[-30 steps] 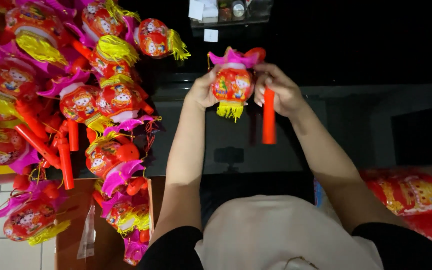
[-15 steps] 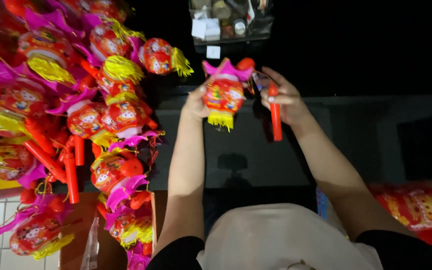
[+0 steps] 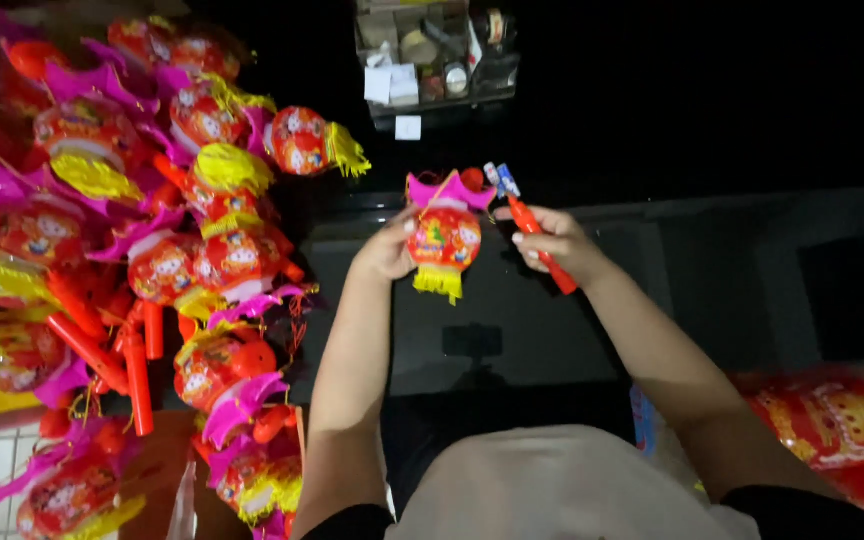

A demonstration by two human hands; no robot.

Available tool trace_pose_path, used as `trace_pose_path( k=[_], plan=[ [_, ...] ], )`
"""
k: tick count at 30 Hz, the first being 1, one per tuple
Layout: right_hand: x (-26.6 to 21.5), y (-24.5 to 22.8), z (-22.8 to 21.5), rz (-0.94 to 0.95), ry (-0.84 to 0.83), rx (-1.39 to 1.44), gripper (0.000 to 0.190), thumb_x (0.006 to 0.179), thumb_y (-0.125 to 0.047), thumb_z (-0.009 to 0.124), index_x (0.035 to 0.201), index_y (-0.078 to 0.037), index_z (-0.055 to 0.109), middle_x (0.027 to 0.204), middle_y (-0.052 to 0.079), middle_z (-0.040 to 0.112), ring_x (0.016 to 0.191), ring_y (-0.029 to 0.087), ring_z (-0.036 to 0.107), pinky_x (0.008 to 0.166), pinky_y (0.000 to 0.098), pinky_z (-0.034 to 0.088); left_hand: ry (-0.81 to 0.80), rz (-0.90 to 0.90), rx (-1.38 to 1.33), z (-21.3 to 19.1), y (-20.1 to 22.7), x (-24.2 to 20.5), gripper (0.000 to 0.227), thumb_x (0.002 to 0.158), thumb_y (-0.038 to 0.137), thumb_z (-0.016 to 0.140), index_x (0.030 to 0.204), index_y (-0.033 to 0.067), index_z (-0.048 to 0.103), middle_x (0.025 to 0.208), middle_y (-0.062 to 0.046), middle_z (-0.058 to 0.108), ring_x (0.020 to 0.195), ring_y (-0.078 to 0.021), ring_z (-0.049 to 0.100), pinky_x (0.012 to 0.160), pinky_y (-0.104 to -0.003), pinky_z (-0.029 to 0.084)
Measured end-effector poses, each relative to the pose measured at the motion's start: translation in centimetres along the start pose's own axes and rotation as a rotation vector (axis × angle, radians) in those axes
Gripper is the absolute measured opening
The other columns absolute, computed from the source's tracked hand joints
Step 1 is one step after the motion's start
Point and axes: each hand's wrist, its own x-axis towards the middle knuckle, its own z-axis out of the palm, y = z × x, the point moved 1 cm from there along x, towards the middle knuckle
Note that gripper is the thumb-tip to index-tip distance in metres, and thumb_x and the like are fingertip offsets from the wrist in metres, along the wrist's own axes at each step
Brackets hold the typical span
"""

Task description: Assembling small decorative lanterns by attaching plastic handles and inserting light components into the lantern bodies.

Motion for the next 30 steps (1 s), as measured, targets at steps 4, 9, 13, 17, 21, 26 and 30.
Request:
trace_pose_path(
  k=[4,9,13,17,21,26,30],
  plan=[
    [0.8,0.3,-0.1,-0.017,-0.002,0.071,0.048,0.107,-0.028,0.045,0.144,0.003,0.043,0.087,0.028,0.064,0.025,0.012,0.041,0.018,0.0227,0.028,-0.026,-0.046,-0.038,6.1,3.1,0.1,0.072,0.086,0.028,0.075,0.148,0.0064,0.046,0.126,-0.031,0.065,0.111,-0.0443,0.068,0.081,-0.068,0.057],
    [1.8,-3.9,2.2,0.182,-0.092,0.189,0.089,0.099,-0.074,0.032,0.122,0.009,0.054,0.042,0.01,0.042,0.019,0.014,0.029,0.019,0.021,0.023,-0.05,-0.069,-0.03,1.5,0.9,0.5,0.069,0.086,0.016,0.069,0.15,0.006,0.043,0.129,-0.034,0.061,0.11,-0.05,0.067,0.079,-0.072,0.055],
    [2.3,4.2,-2.4,0.118,-0.051,0.272,0.062,0.1,-0.055,0.046,0.118,0.004,0.054,0.048,0.009,0.045,0.025,0.017,0.033,0.027,0.0258,0.026,-0.004,-0.1,-0.084,0.2,-0.1,0.4,0.063,0.091,0.014,0.064,0.149,0.0051,0.043,0.128,-0.035,0.061,0.108,-0.0531,0.067,0.078,-0.073,0.053],
    [1.2,0.7,0.4,-0.05,0.006,0.255,0.047,0.108,-0.033,0.048,0.145,-0.005,0.041,0.112,0.02,0.059,0.045,0.014,0.052,0.034,0.0222,0.042,-0.099,-0.037,-0.147,5.2,2.7,0.8,0.065,0.088,0.016,0.067,0.147,0.0006,0.045,0.128,-0.036,0.06,0.109,-0.051,0.066,0.08,-0.072,0.053],
    [0.1,-2.6,3.3,-0.048,-0.028,0.234,0.061,0.113,-0.048,0.019,0.15,-0.003,0.036,0.077,0.014,0.057,0.028,0.01,0.041,0.021,0.0171,0.031,-0.179,0.072,-0.202,8.1,4.4,0.9,0.069,0.079,0.018,0.075,0.14,-0.0041,0.052,0.125,-0.04,0.06,0.112,-0.0519,0.065,0.084,-0.072,0.053],
    [0.9,-2.2,2.7,0.063,-0.017,0.221,0.069,0.107,-0.052,0.031,0.088,0.008,0.061,0.042,0.014,0.04,0.024,0.021,0.035,0.024,0.0264,0.028,-0.184,0.081,-0.2,6.8,3.3,0.9,0.065,0.078,0.017,0.076,0.135,-0.0063,0.056,0.122,-0.039,0.062,0.111,-0.0506,0.066,0.084,-0.07,0.054],
    [1.1,1.7,-0.2,-0.039,-0.054,0.364,0.043,0.111,-0.034,0.043,0.116,0.007,0.056,0.061,0.012,0.048,0.039,0.018,0.046,0.028,0.0228,0.035,-0.185,0.095,-0.197,5.8,2.5,0.8,0.06,0.075,0.016,0.078,0.127,-0.009,0.061,0.119,-0.037,0.065,0.109,-0.049,0.067,0.084,-0.066,0.055]
  ],
)
